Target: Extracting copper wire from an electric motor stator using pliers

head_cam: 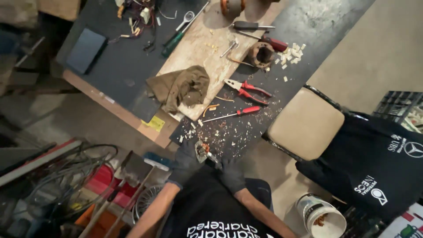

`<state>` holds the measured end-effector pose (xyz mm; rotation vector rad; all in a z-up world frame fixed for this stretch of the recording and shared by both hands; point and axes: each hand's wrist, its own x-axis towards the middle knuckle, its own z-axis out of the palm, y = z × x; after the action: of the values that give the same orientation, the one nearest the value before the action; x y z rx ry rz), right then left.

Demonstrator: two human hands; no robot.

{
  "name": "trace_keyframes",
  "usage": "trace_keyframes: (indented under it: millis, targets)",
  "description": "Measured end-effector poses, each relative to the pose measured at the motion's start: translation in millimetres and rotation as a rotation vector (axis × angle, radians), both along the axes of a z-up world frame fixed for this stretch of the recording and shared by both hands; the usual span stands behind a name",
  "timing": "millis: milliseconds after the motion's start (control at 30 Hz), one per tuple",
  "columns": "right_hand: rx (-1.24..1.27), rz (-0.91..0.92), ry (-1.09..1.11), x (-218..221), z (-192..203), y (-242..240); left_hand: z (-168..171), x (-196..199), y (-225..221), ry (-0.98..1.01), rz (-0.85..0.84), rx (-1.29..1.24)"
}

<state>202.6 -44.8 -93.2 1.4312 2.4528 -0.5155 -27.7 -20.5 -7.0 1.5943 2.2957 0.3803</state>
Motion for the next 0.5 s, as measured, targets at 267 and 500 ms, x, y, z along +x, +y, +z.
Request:
trace_keyframes:
  millis: [267,500]
  targets:
    - [0.173,0.071,0.145,10,32,4,5,27,19,0.721,0.161,0.369]
    - [-0.126,-0.093,0.026,3,52,13,-28,6,-26,-0.183,0.031,0.064]
